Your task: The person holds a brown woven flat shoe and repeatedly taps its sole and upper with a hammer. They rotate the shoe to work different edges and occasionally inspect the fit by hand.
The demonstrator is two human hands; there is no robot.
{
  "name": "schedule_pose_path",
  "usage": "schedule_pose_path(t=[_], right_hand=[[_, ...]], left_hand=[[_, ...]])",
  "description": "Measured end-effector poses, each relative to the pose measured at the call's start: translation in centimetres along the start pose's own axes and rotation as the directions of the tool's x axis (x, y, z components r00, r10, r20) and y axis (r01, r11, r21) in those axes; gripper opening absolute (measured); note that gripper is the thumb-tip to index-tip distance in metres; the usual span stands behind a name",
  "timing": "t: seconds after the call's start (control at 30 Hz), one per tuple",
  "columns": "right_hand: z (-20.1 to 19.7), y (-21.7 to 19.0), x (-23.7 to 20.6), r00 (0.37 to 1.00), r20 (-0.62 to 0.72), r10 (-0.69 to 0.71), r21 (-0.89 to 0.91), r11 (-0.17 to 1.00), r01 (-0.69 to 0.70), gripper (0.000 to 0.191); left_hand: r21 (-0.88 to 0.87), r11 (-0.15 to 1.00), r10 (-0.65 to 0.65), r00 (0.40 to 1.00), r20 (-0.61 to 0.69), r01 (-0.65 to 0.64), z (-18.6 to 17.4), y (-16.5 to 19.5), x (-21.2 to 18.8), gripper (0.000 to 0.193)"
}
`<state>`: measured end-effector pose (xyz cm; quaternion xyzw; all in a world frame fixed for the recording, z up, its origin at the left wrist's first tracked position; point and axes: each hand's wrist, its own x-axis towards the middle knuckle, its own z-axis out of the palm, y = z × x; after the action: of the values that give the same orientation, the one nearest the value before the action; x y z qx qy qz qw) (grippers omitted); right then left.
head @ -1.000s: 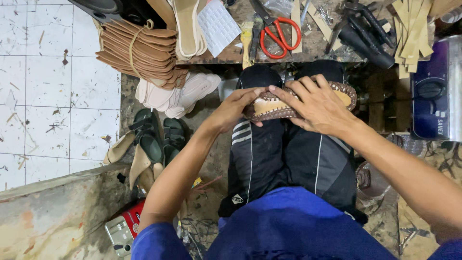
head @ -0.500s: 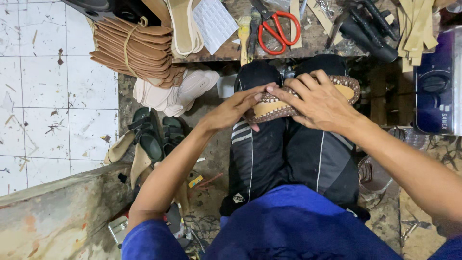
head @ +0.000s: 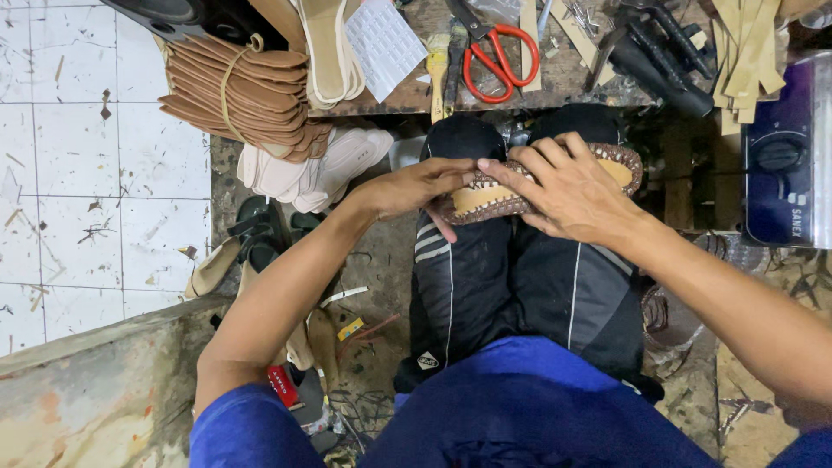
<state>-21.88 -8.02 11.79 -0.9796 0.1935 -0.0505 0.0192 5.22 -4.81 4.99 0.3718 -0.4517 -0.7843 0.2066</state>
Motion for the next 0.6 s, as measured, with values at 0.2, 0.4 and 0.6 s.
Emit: schedule_pose_path(t=[0.2, 0.4, 0.6], right_hand=[[-0.1, 0.1, 0.0, 1.000, 0.000, 0.012, 0.009, 1.000, -0.012, 0.102], [-0.2, -0.2, 0.0, 1.000, 0.012, 0.023, 0.008, 1.000, -0.023, 0.101], [-0.4, -0.2, 0.1, 0.999, -0.027, 0.041, 0.049, 0.998, -0.040, 0.102]], left_hand=[[-0.169, 0.983, 0.059, 0.996, -0.062, -0.069, 0.4, -1.1, -0.1, 0.054], [-0.143, 0.967, 0.187, 0.968, -0.166, -0.211, 1.8, -3.2, -0.3, 0.051], [-0.216, 0.881, 0.364, 0.895, -0.257, -0.420, 3.5, -2.9, -1.8, 0.050]])
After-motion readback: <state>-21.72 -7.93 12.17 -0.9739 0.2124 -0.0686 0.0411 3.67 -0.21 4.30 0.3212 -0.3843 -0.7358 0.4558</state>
